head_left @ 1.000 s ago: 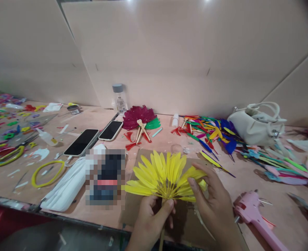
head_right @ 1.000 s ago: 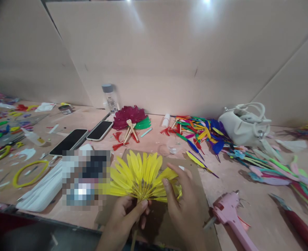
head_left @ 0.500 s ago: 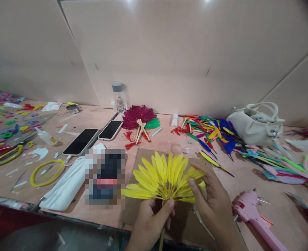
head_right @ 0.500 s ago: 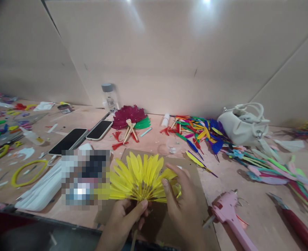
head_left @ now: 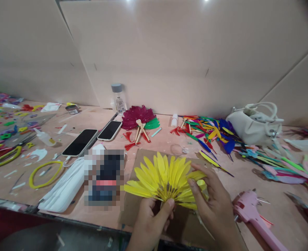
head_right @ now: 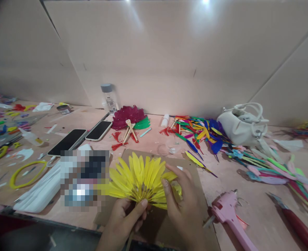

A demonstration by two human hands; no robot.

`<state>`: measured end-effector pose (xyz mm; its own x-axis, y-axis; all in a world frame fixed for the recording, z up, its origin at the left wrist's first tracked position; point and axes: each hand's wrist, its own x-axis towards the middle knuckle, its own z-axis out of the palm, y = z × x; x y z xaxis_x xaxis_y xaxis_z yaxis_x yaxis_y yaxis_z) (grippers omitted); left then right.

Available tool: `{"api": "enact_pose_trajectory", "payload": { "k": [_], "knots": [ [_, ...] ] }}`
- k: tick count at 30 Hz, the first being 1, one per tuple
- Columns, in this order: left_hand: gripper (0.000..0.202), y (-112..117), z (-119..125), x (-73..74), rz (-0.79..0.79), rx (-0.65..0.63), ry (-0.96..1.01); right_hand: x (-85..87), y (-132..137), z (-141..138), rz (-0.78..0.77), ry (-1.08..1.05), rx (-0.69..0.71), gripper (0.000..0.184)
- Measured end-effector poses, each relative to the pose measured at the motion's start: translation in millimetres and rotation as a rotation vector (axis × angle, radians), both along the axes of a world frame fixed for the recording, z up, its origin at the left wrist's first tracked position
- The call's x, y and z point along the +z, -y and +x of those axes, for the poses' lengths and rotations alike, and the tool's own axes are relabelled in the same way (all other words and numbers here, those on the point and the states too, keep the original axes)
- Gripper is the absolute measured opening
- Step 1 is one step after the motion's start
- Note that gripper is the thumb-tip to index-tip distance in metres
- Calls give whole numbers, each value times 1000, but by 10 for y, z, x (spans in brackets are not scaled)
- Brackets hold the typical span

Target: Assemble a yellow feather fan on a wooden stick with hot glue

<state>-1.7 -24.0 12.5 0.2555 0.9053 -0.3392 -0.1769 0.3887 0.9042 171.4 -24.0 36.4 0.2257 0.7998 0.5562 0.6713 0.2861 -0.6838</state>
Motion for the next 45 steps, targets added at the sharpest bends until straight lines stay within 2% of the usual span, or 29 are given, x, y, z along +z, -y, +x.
{"api": "enact_pose_trajectory", "payload": {
  "k": [6,13,18,23,28,33,37,40,45],
  "knots": [
    [53,8,1,-7,13,17,16,20,2,-9,-5,-60,48,33],
    [52,30,2,8,12,27,13,-2,53,-11,-100,-241,52,38],
    [56,12,-6,0,-15,31,-6,-4,8,-6,-43,-153,39,35],
    [56,-11,-12,97,-42,-22,-61,-16,8,-6,-27,-92,42,32],
    [55,-11,-8,98,-55,-31,-75,-22,20,-18,-120,-310,19,44],
    [56,-16,-8,22,-61,5,-86,-14,-15,-13,-56,-548,-45,43],
    [56,-27,-12,45,-46,9,-75,-89,-23,24,-158,-698,83,39],
    [57,-28,-7,89,-42,-3,-71,-138,-7,41,-277,-686,203,32],
    [57,-20,-2,134,-34,-42,-74,-86,-1,16,-257,-670,196,27]
  ]
}}
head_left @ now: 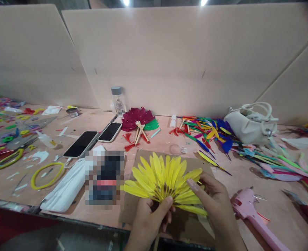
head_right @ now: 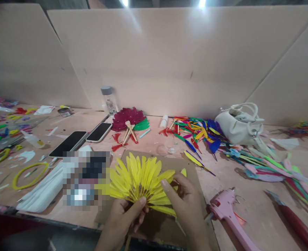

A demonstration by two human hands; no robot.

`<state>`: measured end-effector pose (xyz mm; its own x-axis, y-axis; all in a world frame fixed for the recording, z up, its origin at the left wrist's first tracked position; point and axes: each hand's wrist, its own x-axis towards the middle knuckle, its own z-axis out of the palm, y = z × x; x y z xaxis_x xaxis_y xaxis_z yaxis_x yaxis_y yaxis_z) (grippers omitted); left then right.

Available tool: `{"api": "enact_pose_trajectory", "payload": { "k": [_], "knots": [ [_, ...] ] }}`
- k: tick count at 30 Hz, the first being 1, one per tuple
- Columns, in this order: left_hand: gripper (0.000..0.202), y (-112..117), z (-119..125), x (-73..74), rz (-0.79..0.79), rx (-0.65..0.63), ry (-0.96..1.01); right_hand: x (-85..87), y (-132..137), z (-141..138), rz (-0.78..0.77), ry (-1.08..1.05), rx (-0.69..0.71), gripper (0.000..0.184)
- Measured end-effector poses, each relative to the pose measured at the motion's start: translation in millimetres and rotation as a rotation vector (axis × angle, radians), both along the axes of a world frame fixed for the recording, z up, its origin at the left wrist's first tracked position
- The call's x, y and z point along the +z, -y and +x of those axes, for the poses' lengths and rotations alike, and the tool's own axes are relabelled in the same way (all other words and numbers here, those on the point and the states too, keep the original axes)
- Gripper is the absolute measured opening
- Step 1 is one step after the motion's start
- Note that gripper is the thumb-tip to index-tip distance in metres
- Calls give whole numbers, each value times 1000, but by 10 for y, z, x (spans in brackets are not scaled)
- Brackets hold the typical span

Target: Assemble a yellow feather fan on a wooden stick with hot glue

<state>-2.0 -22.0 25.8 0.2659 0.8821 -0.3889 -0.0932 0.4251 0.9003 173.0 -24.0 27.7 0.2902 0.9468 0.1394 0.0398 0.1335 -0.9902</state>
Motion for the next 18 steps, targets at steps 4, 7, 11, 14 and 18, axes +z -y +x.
{"api": "enact_pose_trajectory", "payload": {
  "k": [4,7,11,14,18],
  "knots": [
    [56,0,-6,-25,43,-11,4,70,-29,-41,57,22,-6,26],
    [54,-19,1,-45,79,41,26,102,-49,-60,44,-59,50,25],
    [51,-57,35,-28,127,114,78,108,-81,-58,43,-114,104,30],
    [48,-76,63,-23,171,130,95,80,-126,-44,46,-90,140,33],
    [43,-91,88,-62,233,105,116,57,-193,-35,75,-124,91,36]
  ]
}}
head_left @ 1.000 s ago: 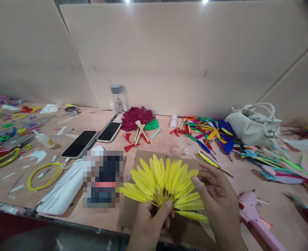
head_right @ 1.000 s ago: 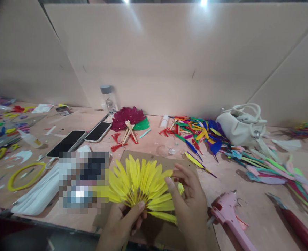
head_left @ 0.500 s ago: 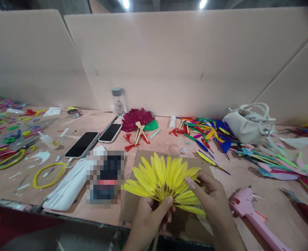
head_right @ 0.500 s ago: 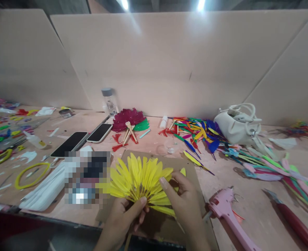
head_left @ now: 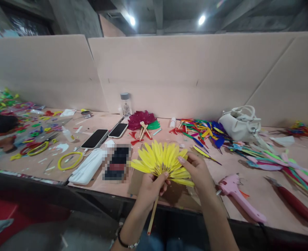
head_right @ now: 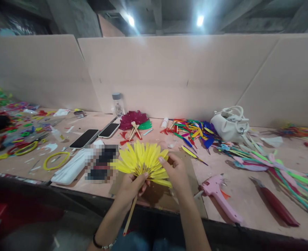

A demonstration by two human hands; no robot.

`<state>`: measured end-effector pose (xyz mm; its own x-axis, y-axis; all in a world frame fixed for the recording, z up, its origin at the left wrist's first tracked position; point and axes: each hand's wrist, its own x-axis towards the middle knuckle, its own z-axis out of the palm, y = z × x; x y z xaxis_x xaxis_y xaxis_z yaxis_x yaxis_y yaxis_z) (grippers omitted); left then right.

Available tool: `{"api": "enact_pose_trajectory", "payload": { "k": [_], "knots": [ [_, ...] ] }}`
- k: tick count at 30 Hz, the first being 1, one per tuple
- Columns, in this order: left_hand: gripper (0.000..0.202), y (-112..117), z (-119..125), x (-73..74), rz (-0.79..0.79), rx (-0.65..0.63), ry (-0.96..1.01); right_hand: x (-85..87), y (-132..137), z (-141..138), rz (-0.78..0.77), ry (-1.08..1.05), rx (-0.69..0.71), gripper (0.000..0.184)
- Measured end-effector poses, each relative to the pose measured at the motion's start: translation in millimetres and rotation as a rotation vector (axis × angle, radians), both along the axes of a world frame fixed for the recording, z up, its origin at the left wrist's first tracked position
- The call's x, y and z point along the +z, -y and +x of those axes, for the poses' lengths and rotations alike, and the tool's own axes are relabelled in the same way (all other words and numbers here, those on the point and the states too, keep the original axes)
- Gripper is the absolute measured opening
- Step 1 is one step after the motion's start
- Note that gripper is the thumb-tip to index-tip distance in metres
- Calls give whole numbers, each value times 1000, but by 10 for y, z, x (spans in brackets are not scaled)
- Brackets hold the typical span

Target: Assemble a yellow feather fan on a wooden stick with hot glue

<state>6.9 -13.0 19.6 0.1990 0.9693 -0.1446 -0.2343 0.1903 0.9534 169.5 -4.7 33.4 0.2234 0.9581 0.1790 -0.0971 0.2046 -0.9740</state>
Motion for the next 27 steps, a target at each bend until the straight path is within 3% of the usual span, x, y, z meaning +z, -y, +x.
{"api": "enact_pose_trajectory", "payload": {
  "k": [8,14,23,27],
  "knots": [
    [35,-25,5,-35,106,-26,33,44,-73,3,94,-57,-132,40],
    [39,-22,-10,8,135,16,28,30,-116,41,132,-122,-226,45],
    [43,-20,-15,-5,165,33,20,32,-50,-35,143,-60,-2,43],
    [41,-9,-13,-29,175,1,7,22,-76,-30,155,-42,-6,42]
  ]
}}
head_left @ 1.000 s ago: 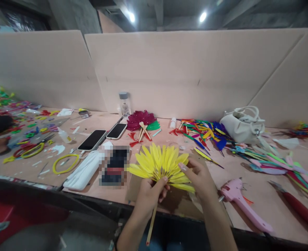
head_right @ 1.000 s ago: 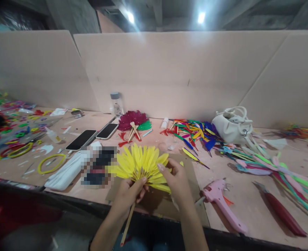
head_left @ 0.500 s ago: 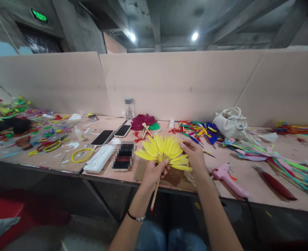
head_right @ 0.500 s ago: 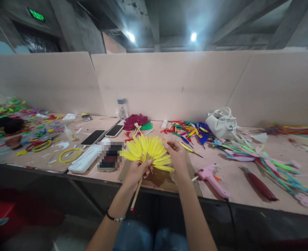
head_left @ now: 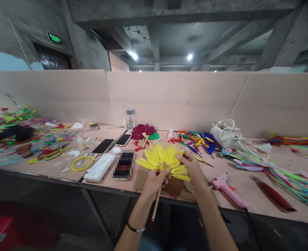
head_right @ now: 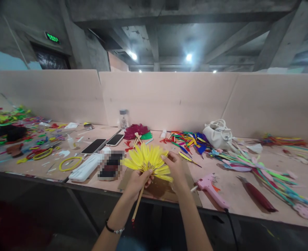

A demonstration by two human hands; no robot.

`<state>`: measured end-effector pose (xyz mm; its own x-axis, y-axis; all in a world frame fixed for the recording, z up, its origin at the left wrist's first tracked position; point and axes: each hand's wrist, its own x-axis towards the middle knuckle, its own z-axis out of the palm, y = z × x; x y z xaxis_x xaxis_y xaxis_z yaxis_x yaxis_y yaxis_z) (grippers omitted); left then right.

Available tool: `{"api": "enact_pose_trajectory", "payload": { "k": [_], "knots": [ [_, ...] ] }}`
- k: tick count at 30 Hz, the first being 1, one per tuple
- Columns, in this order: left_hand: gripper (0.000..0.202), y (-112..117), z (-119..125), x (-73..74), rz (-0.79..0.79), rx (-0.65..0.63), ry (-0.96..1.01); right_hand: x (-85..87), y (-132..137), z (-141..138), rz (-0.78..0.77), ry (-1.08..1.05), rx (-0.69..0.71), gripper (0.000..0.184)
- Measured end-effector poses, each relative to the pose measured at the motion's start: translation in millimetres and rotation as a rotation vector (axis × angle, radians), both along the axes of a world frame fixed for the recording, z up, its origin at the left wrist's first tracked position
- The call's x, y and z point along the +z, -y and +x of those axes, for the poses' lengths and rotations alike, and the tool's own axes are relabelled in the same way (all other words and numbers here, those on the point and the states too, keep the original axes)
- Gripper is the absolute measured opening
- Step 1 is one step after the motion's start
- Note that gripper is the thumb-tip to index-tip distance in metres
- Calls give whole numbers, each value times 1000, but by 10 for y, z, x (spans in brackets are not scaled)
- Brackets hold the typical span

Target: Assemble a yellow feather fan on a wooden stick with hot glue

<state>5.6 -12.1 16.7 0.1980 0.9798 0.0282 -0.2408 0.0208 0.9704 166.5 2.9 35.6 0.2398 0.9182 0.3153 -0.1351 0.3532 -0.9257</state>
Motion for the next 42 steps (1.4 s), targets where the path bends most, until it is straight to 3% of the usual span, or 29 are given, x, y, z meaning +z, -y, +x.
{"api": "enact_pose_trajectory", "payload": {
  "k": [8,17,22,26,29,33,36,38,40,42],
  "knots": [
    [43,-19,-9,-79,108,-27,1,-123,-99,96,85,-13,-271,37],
    [29,-135,50,-204,267,240,-194,-106,-78,163,241,-143,-702,39],
    [78,-58,128,-215,359,360,-610,-69,75,-3,257,-88,-616,33],
    [100,32,173,-152,431,602,-1048,-247,211,-128,275,22,-543,25],
    [97,46,178,-152,421,595,-1222,-423,289,-176,310,177,-498,18],
    [72,77,81,-136,452,513,-1355,-534,340,-212,331,251,-451,15],
    [48,156,-60,-29,522,479,-1333,-521,356,-221,337,240,-425,14],
    [33,196,-143,69,559,509,-1200,-492,374,-231,343,265,-382,12],
    [35,193,-188,147,529,476,-943,-459,409,-265,366,334,-318,9],
    [35,145,-190,175,434,349,-597,-424,467,-331,416,431,-261,8]
  ]
}}
